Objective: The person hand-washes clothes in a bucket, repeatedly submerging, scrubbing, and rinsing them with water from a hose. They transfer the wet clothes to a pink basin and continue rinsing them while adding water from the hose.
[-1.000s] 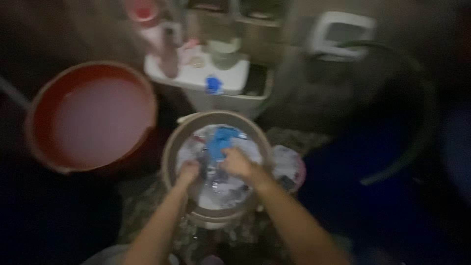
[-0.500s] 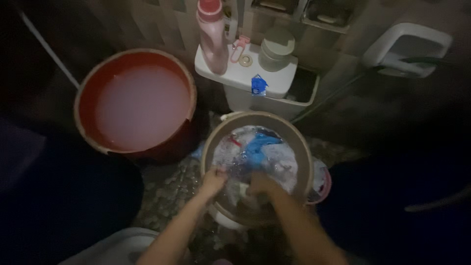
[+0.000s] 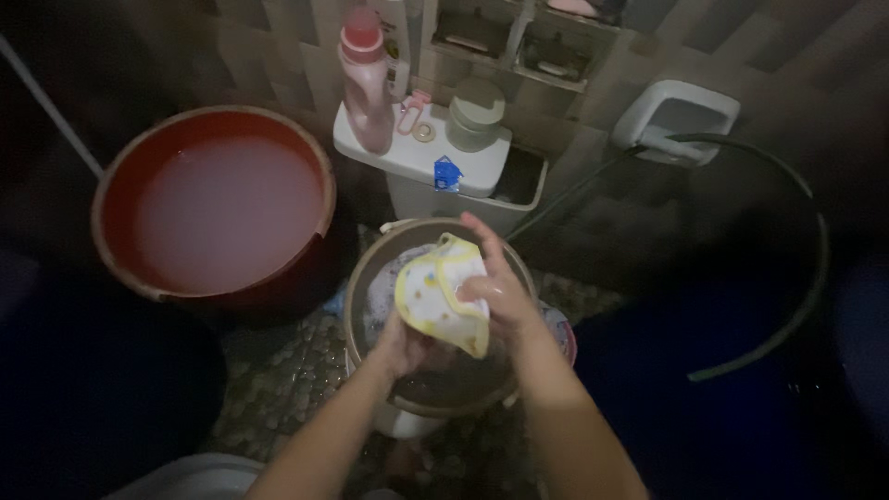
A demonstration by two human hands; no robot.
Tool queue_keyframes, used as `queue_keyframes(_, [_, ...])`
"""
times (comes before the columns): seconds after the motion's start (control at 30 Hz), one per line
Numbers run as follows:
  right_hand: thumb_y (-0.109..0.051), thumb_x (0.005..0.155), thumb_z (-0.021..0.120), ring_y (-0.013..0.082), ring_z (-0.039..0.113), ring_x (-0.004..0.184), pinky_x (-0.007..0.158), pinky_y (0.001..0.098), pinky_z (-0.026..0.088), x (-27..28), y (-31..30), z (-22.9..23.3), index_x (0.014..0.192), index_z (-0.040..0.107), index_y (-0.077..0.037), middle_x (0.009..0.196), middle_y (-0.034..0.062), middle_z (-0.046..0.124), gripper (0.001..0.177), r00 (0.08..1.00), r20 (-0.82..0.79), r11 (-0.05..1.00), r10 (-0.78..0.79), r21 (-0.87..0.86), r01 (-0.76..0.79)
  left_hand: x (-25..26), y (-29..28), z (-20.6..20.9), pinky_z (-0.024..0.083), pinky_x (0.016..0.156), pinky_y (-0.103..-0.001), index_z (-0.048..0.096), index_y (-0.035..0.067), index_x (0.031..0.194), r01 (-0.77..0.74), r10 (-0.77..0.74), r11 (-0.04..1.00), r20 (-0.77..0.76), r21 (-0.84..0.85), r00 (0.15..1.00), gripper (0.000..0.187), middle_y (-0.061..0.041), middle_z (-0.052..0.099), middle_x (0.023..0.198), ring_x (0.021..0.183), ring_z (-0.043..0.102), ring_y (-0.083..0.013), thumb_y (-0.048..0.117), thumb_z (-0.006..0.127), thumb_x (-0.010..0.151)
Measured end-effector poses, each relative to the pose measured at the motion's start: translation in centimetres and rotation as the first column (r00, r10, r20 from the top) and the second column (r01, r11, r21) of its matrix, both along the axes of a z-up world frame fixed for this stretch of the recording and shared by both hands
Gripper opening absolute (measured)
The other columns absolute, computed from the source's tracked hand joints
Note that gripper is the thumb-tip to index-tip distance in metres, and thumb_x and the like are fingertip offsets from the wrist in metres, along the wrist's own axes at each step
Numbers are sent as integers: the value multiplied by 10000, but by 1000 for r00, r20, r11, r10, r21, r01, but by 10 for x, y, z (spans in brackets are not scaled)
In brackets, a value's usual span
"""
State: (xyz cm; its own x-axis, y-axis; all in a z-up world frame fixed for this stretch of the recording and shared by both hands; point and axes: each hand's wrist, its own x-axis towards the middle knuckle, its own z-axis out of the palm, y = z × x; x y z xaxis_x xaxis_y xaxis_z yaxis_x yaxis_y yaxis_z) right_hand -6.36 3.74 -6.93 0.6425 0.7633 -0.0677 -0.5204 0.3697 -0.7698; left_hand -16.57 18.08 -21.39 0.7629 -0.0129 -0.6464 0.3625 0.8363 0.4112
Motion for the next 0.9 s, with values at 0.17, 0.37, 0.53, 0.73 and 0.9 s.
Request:
queue_keyframes(0.17, [120, 778, 663, 334, 686, 1096, 965, 427, 585, -5, 5, -61, 1395, 530, 77, 1222, 220, 657, 633, 990, -7, 964, -143, -229, 137, 8, -3, 40, 428, 936, -570, 610, 219, 1339, -30, 28, 994, -19, -108, 999, 906, -99, 657, 1323, 1202, 595, -342, 857, 288, 782])
queue_keyframes(0.37, [-85, 818, 647, 259, 632, 1195, 1044, 394, 483, -45, 12, -111, 1494, 446, -88, 1294, 83, 645, 705, 944, 109, 852, -313, -408, 329, 19, -19, 74, 573, 859, -461, 640, -35, 1256, -138, 68, 814, 143, 565, 987, 566, -191, 729, 1108, 988, 711, -336, 314, 777, 831])
queue_keyframes(0.53, [-200, 774, 632, 369, 701, 1030, 930, 468, 560, -57, 18, -99, 1406, 451, -59, 1148, 216, 688, 672, 789, -500, 934, -357, -177, 310, 22, -26, 93, 530, 925, -421, 504, -6, 1305, -143, 54, 401, 132, 905, 990, 658, -220, 676, 1152, 1052, 674, -307, 357, 784, 833])
queue_keyframes(0.73, [-114, 789, 659, 262, 703, 862, 770, 388, 572, -50, 40, -93, 1296, 567, -36, 1046, 156, 704, 521, 876, 93, 686, -473, -585, 432, 26, 3, 96, 445, 974, -426, 460, -13, 1367, -163, 183, 415, 93, 895, 979, 701, -254, 571, 1291, 1142, 576, -325, 424, 730, 891])
queue_keyframes(0.9, [-154, 882, 674, 273, 703, 838, 758, 405, 572, -50, 34, -99, 1201, 641, 66, 1008, 196, 710, 389, 897, 139, 821, -419, -364, 439, 24, 13, 76, 503, 908, -471, 666, 35, 1187, -3, -5, 997, 98, 76, 995, 450, -182, 672, 1100, 1016, 626, -338, 384, 677, 904])
